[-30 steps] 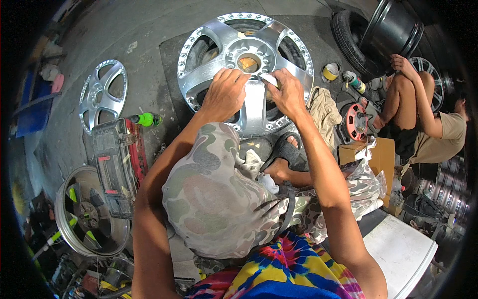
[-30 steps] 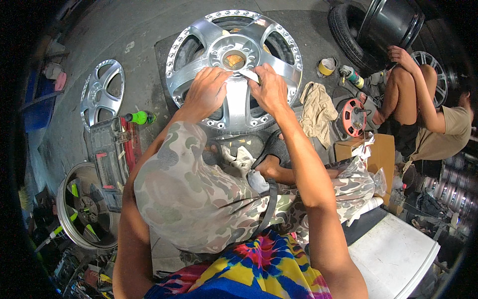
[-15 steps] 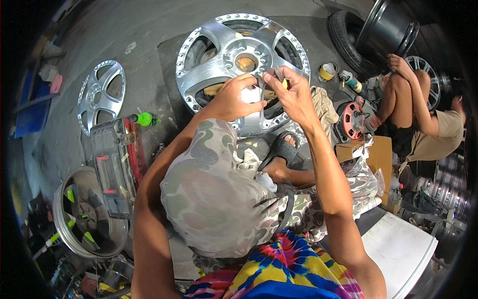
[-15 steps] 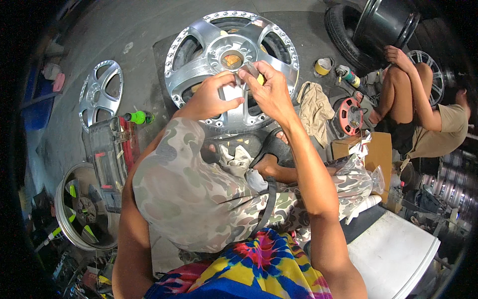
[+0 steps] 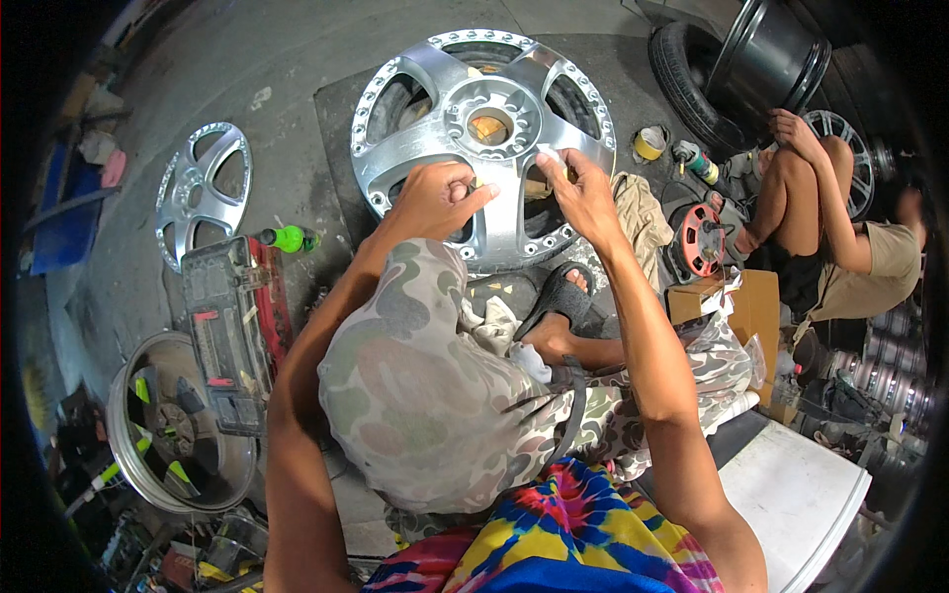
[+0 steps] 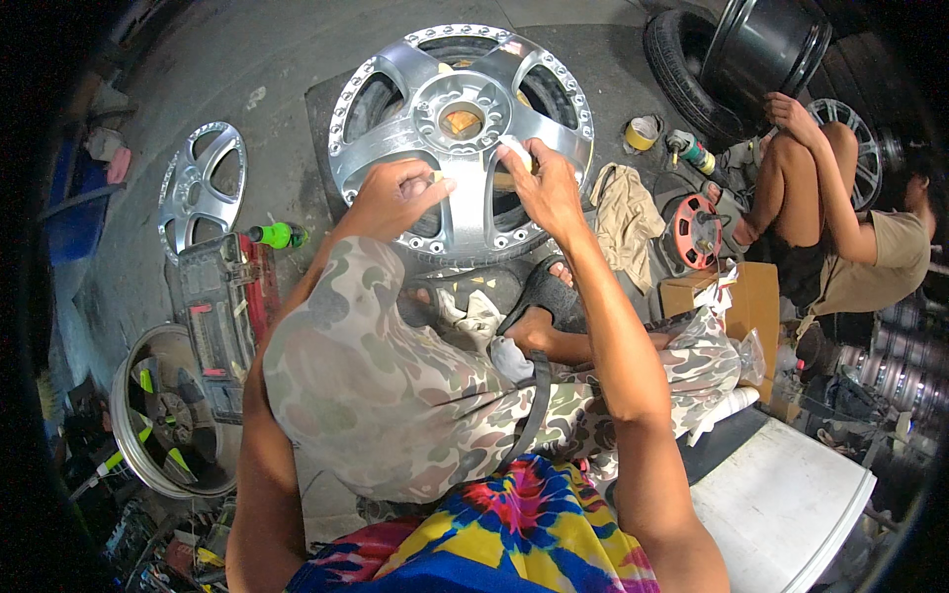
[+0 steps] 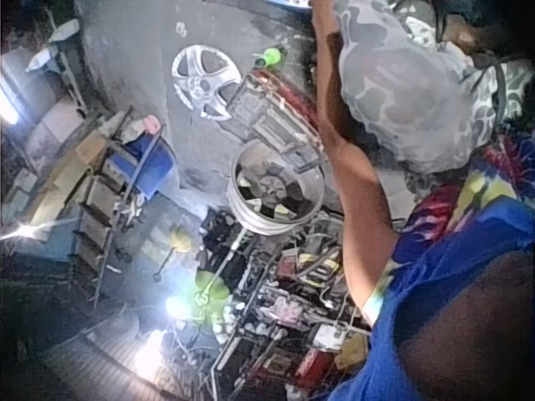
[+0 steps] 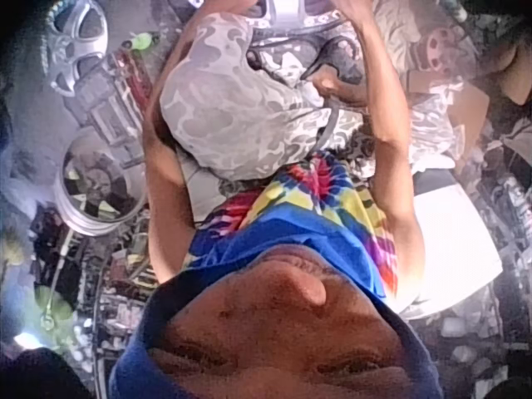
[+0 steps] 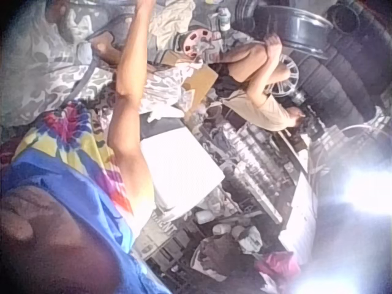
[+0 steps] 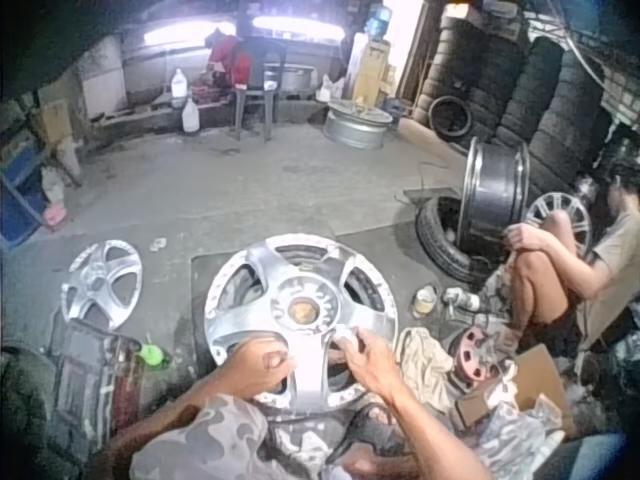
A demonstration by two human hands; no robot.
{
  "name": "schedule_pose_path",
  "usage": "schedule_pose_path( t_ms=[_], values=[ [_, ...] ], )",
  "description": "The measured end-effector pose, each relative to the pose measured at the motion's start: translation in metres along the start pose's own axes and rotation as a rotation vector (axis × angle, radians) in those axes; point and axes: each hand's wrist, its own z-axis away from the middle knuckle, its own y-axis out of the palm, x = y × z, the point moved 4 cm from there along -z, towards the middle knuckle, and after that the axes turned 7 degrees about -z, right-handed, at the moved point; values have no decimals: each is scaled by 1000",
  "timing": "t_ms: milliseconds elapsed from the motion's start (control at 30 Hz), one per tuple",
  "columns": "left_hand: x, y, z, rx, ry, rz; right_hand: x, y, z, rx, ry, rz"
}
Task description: The person sits on the floor and applies small pieces of tape to the bolt holes around the edge of a silver wheel rim. They repeatedly tear off pieces of tape and press them into place one at a time.
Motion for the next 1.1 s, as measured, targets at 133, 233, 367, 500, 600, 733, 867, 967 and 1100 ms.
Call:
schedule_pose_path(
  t_ms=[133, 233, 367, 500, 600, 733, 867, 967, 1100],
  values=[
    [2, 1, 4, 47, -139, 38, 9, 10, 0, -20, -63, 206],
    [11, 9, 5, 77, -170, 153, 16, 17, -4, 31, -62, 225],
    [10, 11, 11, -30, -69, 316, 16, 24, -8, 38, -157, 270],
    [8, 2, 11, -7, -30, 242, 11, 23, -11, 49, -191, 305],
    [11, -1, 9, 4, -4, 132, 13, 23, -11, 71, -183, 284],
    [10, 11, 4, -128, 24, 92, 13, 21, -11, 121, -167, 266],
    [5, 23, -1, -158, 140, -107, 6, 16, -15, 128, -64, 181],
    [1, 34, -5, -86, 148, -256, 10, 16, -12, 72, -131, 200],
    [2, 44, -11, -34, 203, -390, 10, 20, -9, 68, -201, 216]
  ],
)
